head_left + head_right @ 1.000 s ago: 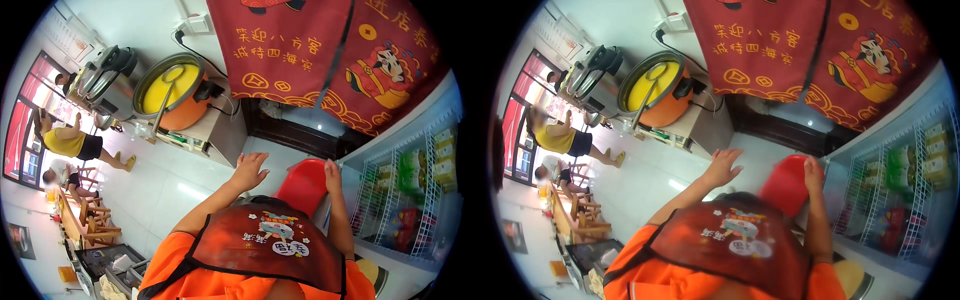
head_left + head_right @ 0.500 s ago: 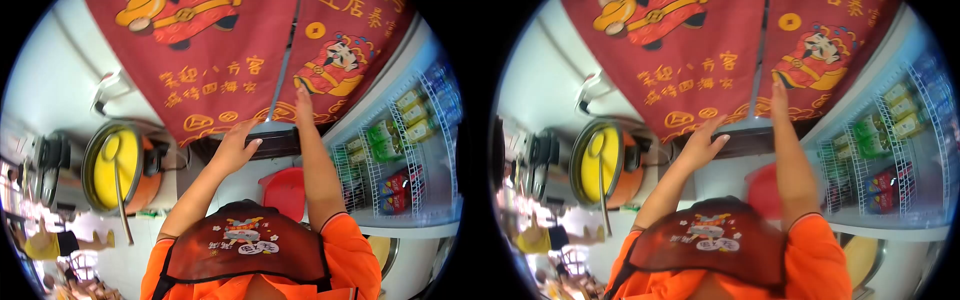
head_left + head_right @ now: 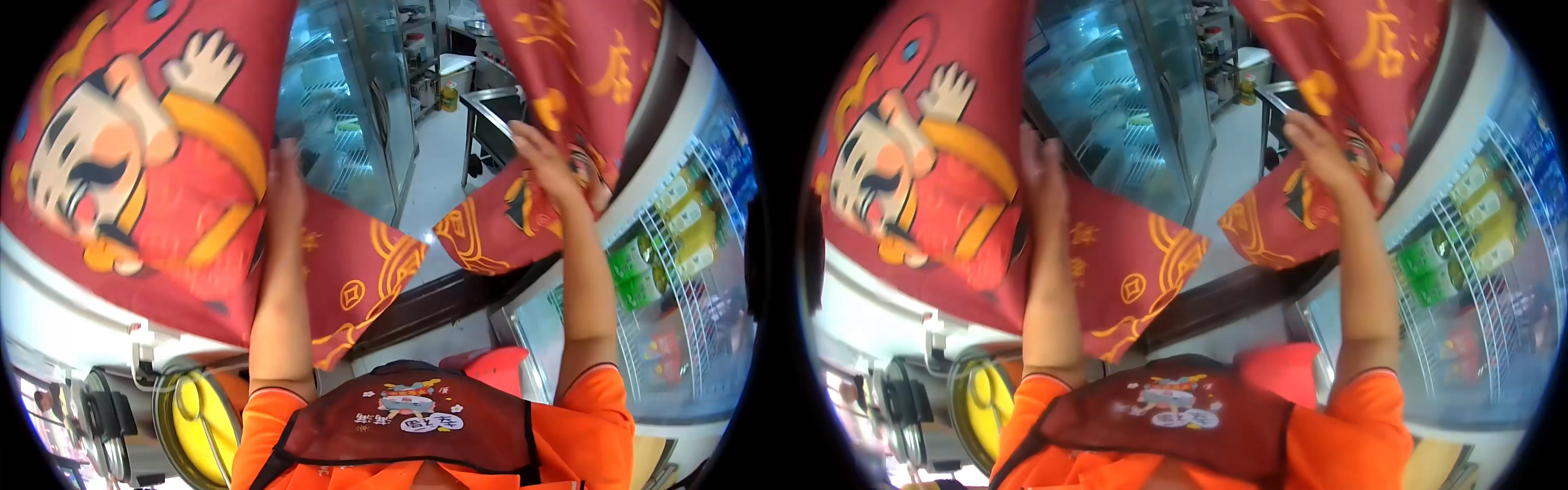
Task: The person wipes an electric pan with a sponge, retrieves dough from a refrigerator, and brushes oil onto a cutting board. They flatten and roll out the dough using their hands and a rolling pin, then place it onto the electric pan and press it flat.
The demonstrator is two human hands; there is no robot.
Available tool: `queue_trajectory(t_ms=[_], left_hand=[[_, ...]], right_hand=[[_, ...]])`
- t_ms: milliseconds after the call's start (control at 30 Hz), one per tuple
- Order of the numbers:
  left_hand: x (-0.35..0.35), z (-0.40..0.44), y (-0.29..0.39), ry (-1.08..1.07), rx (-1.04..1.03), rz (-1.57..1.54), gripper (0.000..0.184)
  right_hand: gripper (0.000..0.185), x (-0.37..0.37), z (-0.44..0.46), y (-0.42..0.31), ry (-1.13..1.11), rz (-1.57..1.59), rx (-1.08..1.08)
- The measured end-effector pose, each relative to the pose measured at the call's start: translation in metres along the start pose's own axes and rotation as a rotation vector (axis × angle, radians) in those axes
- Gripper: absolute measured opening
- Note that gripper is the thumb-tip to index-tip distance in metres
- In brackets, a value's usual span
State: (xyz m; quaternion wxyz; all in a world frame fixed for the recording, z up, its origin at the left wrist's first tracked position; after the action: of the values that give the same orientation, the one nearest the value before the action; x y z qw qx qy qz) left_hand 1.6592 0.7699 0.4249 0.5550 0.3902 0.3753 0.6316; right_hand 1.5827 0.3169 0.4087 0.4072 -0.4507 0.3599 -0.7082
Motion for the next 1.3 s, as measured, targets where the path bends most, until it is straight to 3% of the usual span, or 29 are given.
queue_trajectory(t_ms=[67, 133, 200, 267, 333, 400, 567, 667, 733, 800, 867, 933, 1033, 1100, 1133, 1167, 1233, 1267, 1300], left_hand=[[0.014, 0.012, 0.045, 0.364, -0.310, -0.015, 0.062], [0.032, 0.045, 0.049, 0.366, -0.548, -0.049, 0.056], [0.029, 0.062, 0.061, 0.334, -0.516, -0.148, 0.055], [0.022, 0.086, 0.073, 0.316, -0.514, -0.255, 0.057], [0.018, 0.106, 0.083, 0.319, -0.526, -0.366, 0.062], [0.016, 0.133, 0.078, 0.344, -0.577, -0.397, 0.070], [0.009, 0.174, 0.045, 0.434, -0.756, -0.325, 0.084], [0.032, 0.186, 0.029, 0.501, -0.811, -0.224, 0.090], [0.044, 0.182, 0.028, 0.102, -0.956, -0.391, 0.088], [0.044, 0.191, 0.029, 0.398, -1.141, 0.015, 0.086], [0.016, 0.196, 0.029, 0.745, -1.135, 0.395, 0.084], [0.032, 0.188, 0.022, 0.493, -1.256, 0.323, 0.083], [0.023, 0.192, 0.017, 0.405, -1.246, 0.427, 0.082], [0.015, 0.186, 0.010, 0.655, -1.135, 0.536, 0.084], [0.006, 0.186, 0.006, 0.783, -1.070, 0.583, 0.085], [-0.011, 0.196, 0.002, 0.950, -1.000, 0.628, 0.088], [-0.037, 0.203, -0.009, 1.045, -0.857, 0.572, 0.078], [-0.052, 0.204, -0.021, 1.078, -0.781, 0.560, 0.074], [-0.067, 0.205, -0.037, 1.123, -0.707, 0.595, 0.071]], right_hand=[[0.056, 0.035, 0.013, -0.027, 0.070, 0.043, -0.001], [0.060, 0.063, 0.039, -0.031, 0.021, 0.164, 0.145], [0.066, 0.076, 0.054, -0.041, -0.033, 0.282, 0.137], [0.068, 0.110, 0.074, -0.036, -0.260, 0.459, 0.277], [0.068, 0.127, 0.090, -0.077, -0.534, 0.928, 0.300], [0.062, 0.139, 0.105, -0.100, -0.529, 0.969, 0.418], [0.063, 0.110, 0.133, -0.142, -0.090, 0.566, 1.034], [0.064, 0.087, 0.166, -0.141, 0.196, 0.322, 1.271], [0.064, 0.079, 0.187, -0.128, 0.347, 0.229, 1.332], [0.065, 0.074, 0.221, -0.111, 0.480, 0.164, 1.332], [0.067, 0.075, 0.254, -0.090, 0.595, 0.143, 1.313], [0.068, 0.078, 0.287, -0.063, 0.706, 0.159, 1.283], [0.066, 0.076, 0.355, -0.004, 0.722, 0.170, 1.194], [0.058, 0.085, 0.411, 0.046, 0.665, -0.030, 1.044], [0.056, 0.118, 0.441, 0.108, 0.666, -0.418, 0.997], [0.056, 0.111, 0.485, 0.134, 0.584, -0.308, 0.931], [0.055, 0.073, 0.572, 0.176, 0.302, 0.323, 0.726], [0.055, 0.056, 0.612, 0.195, 0.168, 0.451, 0.645], [0.051, 0.021, 0.644, 0.211, 0.214, 0.373, 0.470]])
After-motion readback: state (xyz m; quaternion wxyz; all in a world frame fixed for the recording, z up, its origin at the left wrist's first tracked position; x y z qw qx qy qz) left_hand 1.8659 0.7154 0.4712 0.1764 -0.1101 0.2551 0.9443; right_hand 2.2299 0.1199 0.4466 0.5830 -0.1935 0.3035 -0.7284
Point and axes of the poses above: each hand's wrist, its own z-axis towards the middle knuckle, its own x-axis out of the back of the hand, y = z × x, the point moved 1 cm from there along z, towards the middle knuckle
